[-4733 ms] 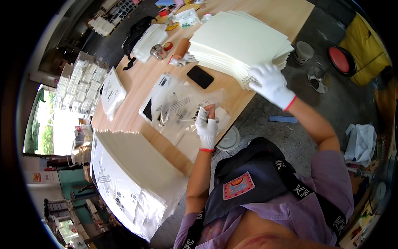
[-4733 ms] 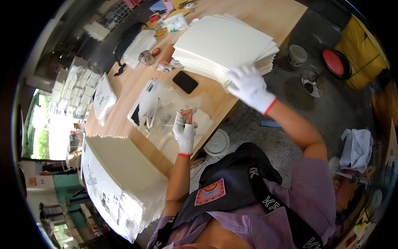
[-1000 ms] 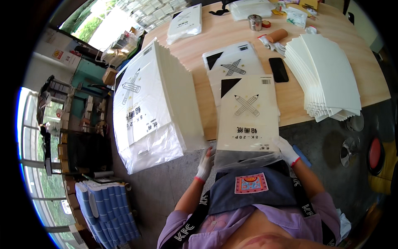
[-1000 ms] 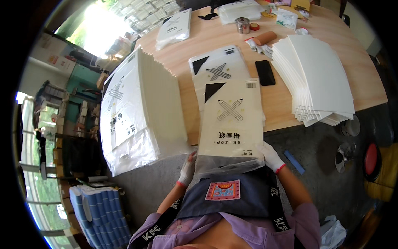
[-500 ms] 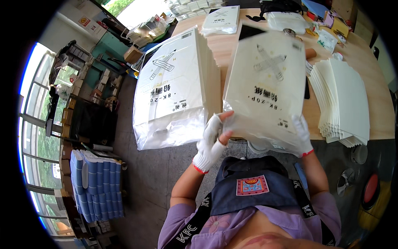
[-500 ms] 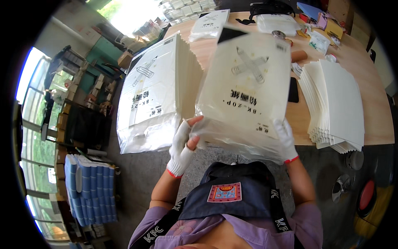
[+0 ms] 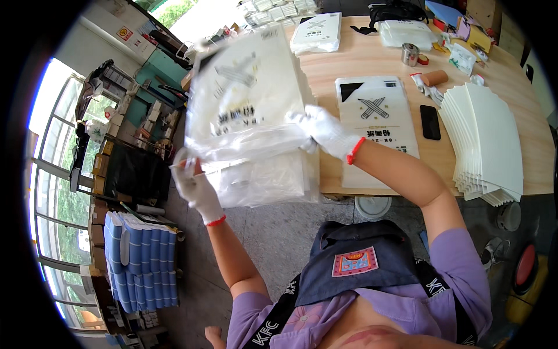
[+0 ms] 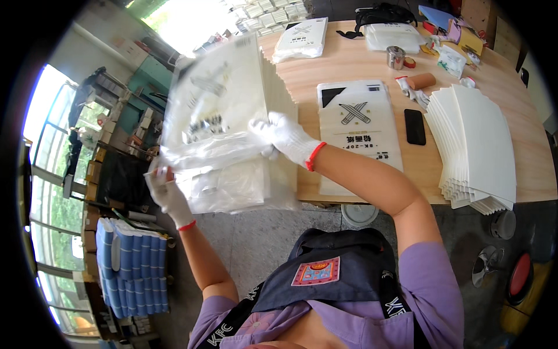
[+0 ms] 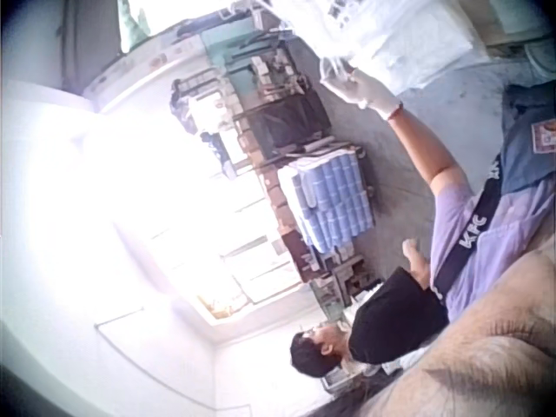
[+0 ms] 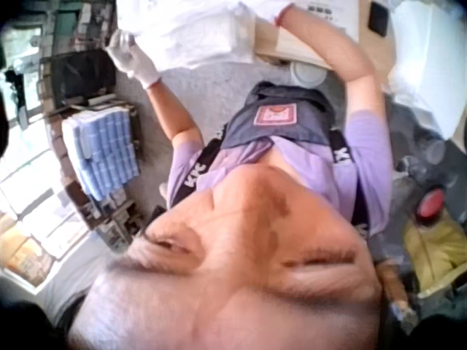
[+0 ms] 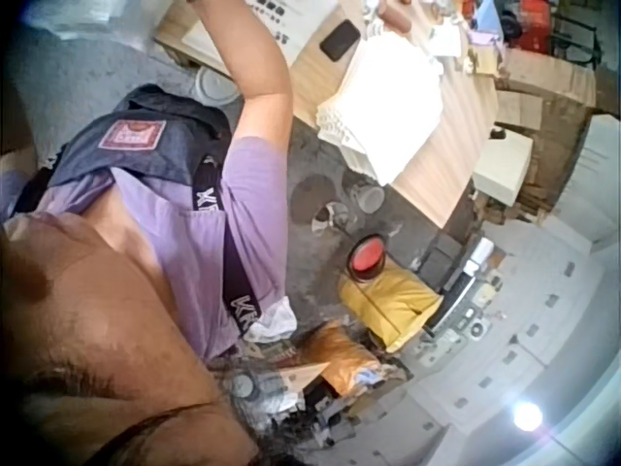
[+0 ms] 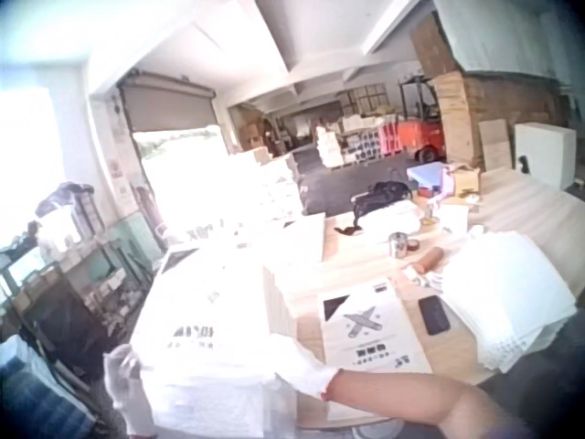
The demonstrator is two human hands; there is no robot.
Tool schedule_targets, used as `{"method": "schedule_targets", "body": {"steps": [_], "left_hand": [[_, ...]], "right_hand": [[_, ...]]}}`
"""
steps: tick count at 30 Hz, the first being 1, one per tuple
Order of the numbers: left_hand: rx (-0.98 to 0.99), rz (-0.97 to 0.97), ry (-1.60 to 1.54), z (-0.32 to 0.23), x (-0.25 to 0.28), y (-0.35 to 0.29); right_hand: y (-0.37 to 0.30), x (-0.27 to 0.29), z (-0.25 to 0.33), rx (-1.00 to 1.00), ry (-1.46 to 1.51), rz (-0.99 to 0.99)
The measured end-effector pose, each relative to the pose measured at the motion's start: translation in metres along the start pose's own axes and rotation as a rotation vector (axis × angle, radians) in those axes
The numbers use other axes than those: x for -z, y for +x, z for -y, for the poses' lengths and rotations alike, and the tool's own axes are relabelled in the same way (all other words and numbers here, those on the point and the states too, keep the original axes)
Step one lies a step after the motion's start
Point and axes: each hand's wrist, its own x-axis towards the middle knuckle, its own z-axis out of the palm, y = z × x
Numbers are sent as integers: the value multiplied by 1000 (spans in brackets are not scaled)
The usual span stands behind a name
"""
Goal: The person repeatedly picks up stacks of white paper sheets from a table, places them into clear plastic bags, and sets the filled bags aside. The process is continuous and repetitive, with the person handling the paper and bags by hand.
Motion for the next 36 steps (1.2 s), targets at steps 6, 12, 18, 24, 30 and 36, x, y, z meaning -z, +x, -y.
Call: {"method": "schedule_targets", "body": {"steps": [6, 12, 18, 24, 30, 36], "left_hand": [[58, 84, 467, 22, 6, -33], [-179, -70, 271, 55, -2, -77], [192, -111, -247, 40, -35, -155], [263, -74, -714, 15, 3, -72], [256, 47, -208, 50, 18, -15], [-28, 3, -30, 60, 10, -49]], "right_hand": [[-27, -12, -4, 5, 169, 162], [-104, -20, -44, -292, 251, 369], [-144, 16, -74, -43, -118, 39], [-75, 22, -19, 556, -587, -186], [39, -4, -34, 649, -760, -171], [17, -15, -14, 745, -1288, -162]]}}
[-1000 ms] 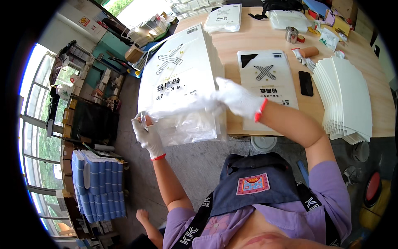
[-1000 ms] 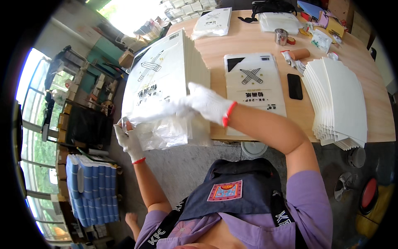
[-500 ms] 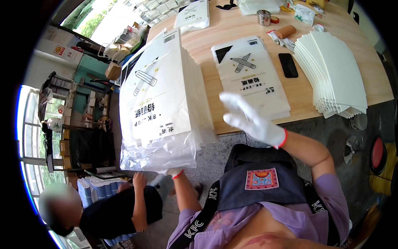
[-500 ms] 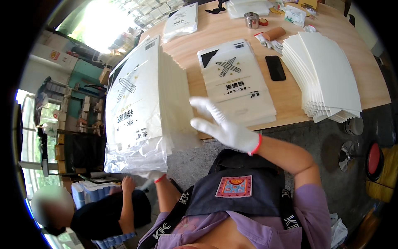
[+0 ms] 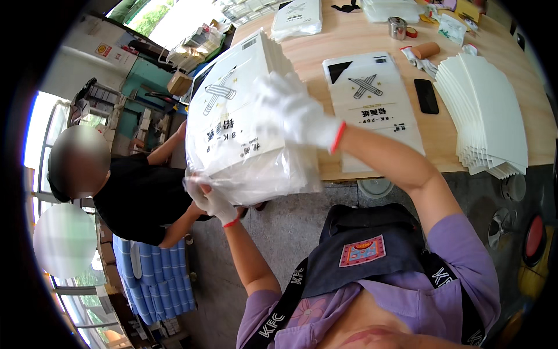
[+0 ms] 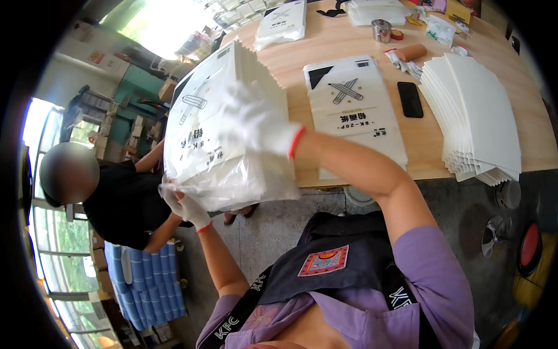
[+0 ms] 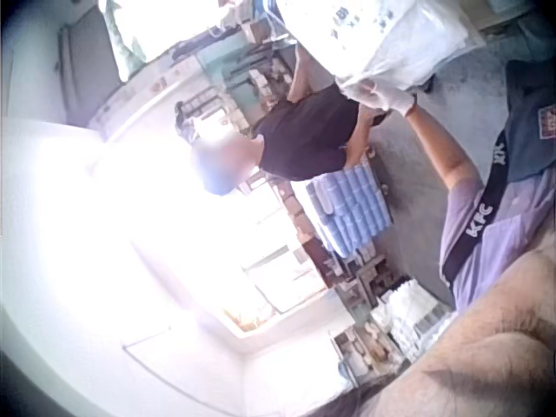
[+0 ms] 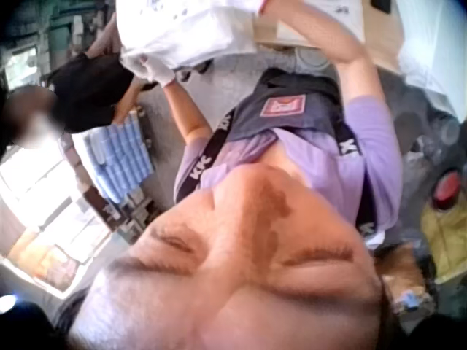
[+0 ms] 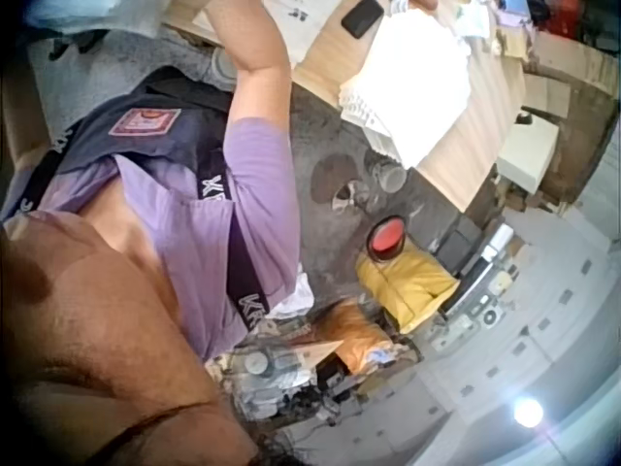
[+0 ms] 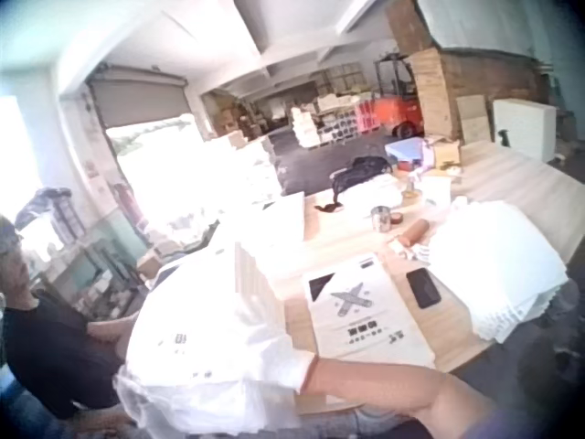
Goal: The person repeatedly picks up stacks of white paper sheets from a table, places them into clear plastic bags, and sets the filled bags aside. The process is continuous and repetitive, with the person handling the paper and bags by hand.
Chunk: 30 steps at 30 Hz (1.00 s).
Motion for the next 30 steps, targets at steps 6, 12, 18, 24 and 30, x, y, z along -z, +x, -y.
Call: {"method": "schedule_targets", "body": {"steps": [6, 12, 18, 24, 30], "left_hand": [[679, -186, 4, 63, -31, -165], [425, 1118, 38, 4, -102, -267], [-97, 1309, 295, -15, -251, -228], [583, 1542, -111, 59, -307, -246], [252, 1735, -11, 35, -326, -222]], "right_hand": [[-175, -69, 12, 302, -89, 337], [-303, -26, -21, -590, 370, 684], [-345, 13, -17, -928, 286, 542], [-357, 22, 1, -996, 430, 296], [-365, 32, -7, -931, 353, 97]]}}
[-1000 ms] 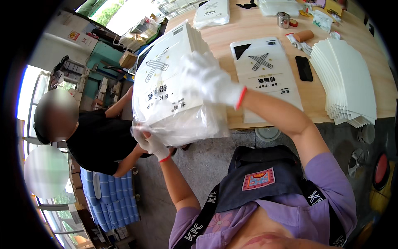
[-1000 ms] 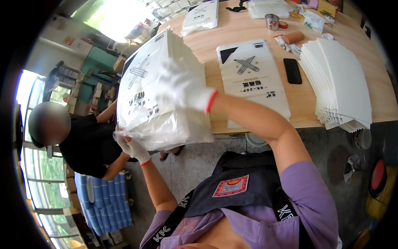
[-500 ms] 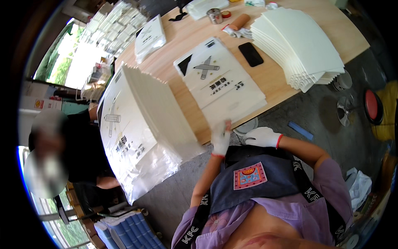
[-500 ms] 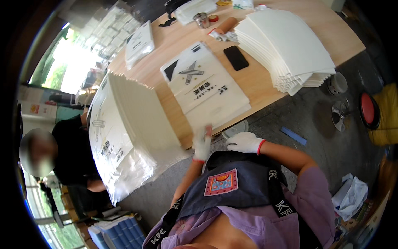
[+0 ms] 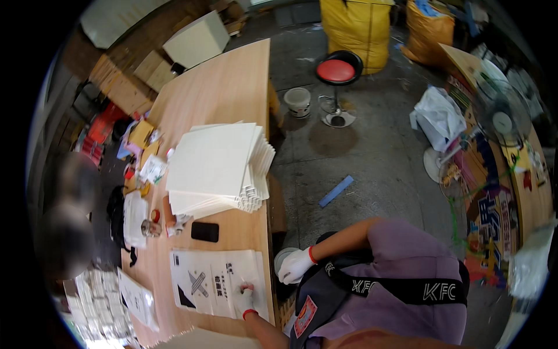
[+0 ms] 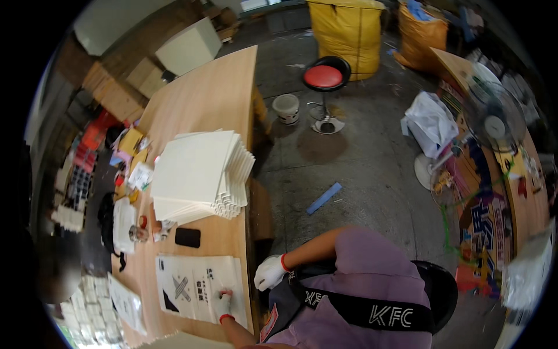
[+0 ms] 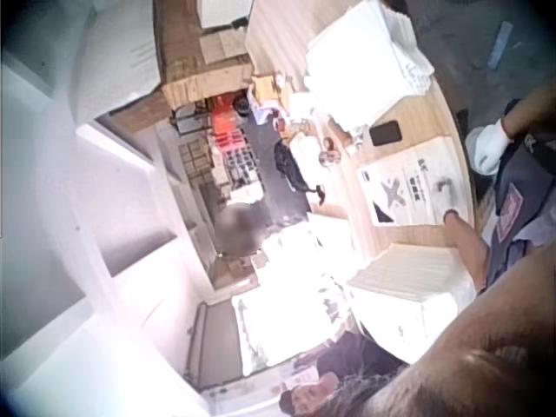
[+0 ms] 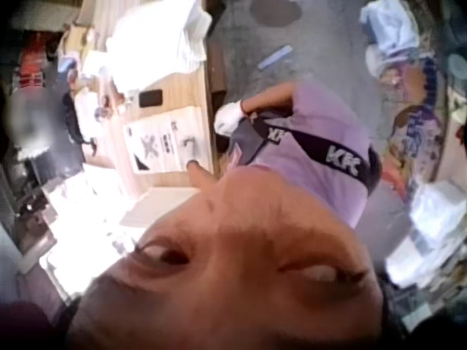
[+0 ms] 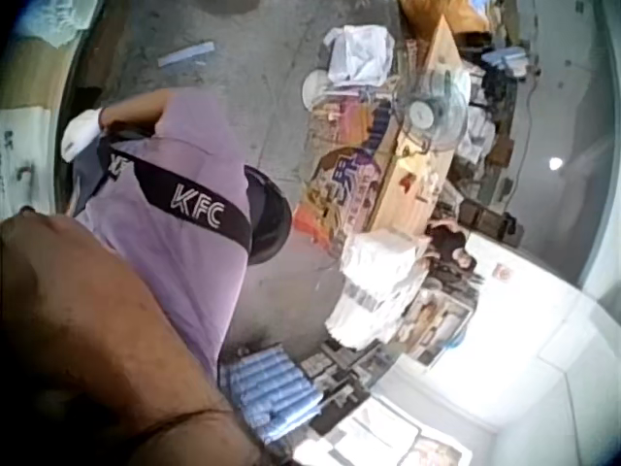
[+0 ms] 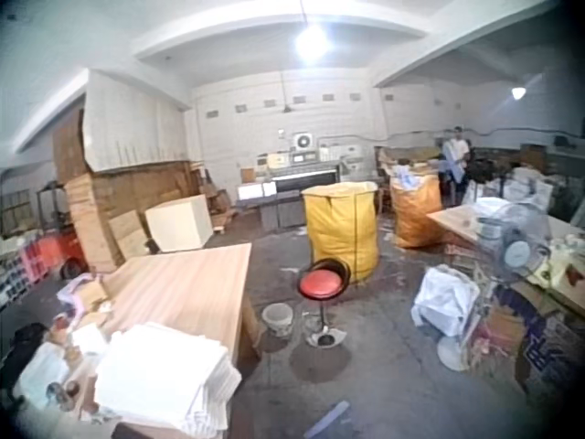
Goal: The person repeatedly picks up stacks of white paper sheets from a table, places them into clear plastic bags, and sets the filled bags aside. The process is continuous and repetitive, with the person handling the paper and bags by hand.
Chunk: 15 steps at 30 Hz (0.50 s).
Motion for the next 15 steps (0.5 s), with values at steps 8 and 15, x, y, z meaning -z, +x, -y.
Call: {"method": "schedule_targets", "body": {"steps": [8, 15], "left_hand": [[4, -205, 100, -23, 21, -13], [-142, -109, -198, -37, 46, -18]], "right_hand": [[24, 5, -3, -14, 194, -97], [93, 17, 16, -291, 704, -36]]}}
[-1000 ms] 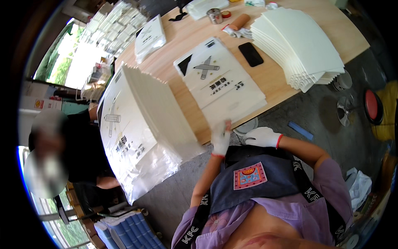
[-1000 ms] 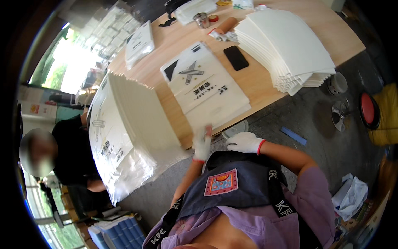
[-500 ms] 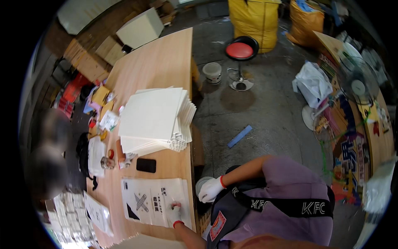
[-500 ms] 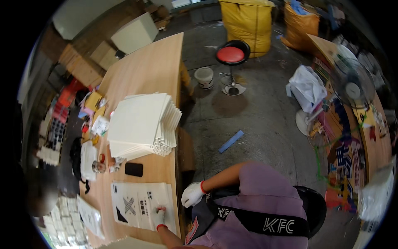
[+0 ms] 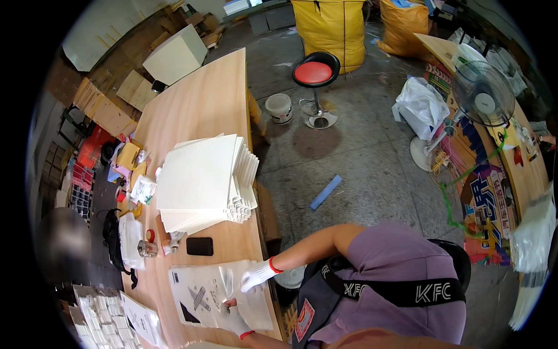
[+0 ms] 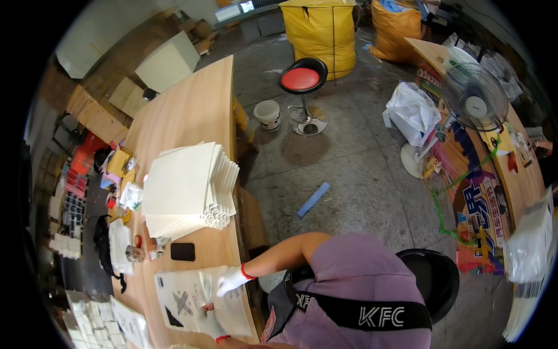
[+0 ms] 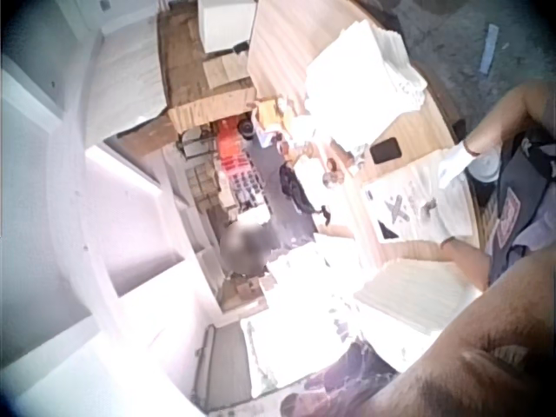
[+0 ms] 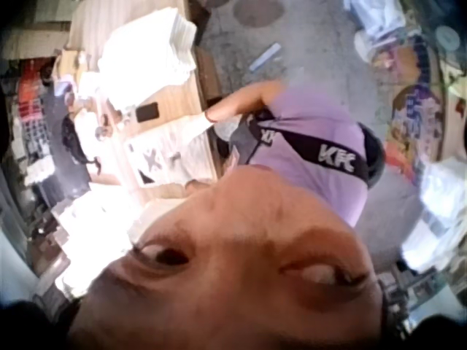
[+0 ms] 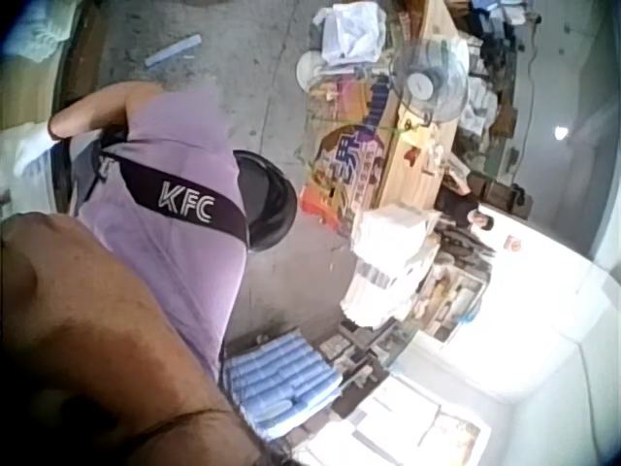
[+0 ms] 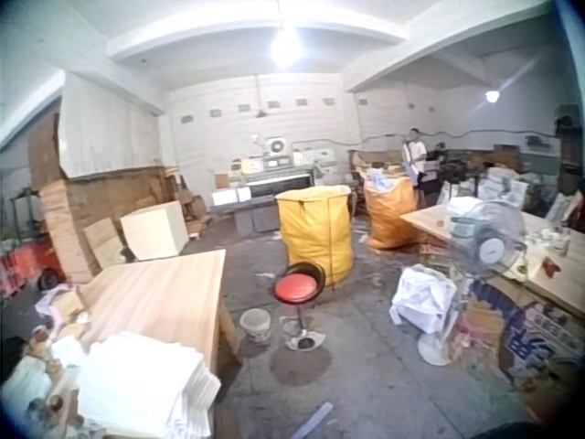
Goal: The person repeatedly picks up stacks of white paper sheets from a table, places them into clear plastic bags, and sets the filled bags aside. The process is continuous and repetitive, with the person handling the paper and bags by hand.
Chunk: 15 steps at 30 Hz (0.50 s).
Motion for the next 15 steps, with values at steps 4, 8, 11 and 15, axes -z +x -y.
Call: {"method": "schedule_targets", "body": {"steps": [4, 8, 11, 15], "left_hand": [[-37, -77, 32, -21, -15, -13], [-54, -69, 70, -27, -14, -4], [11, -508, -257, -58, -18, -8], [-7, -504, -654, -68, 8, 6]], "right_hand": [[27, -26, 2, -59, -185, -158], [63, -28, -9, 232, -235, -347], [42, -9, -7, 288, -607, -462], [1, 49, -15, 113, -782, -451]]}}
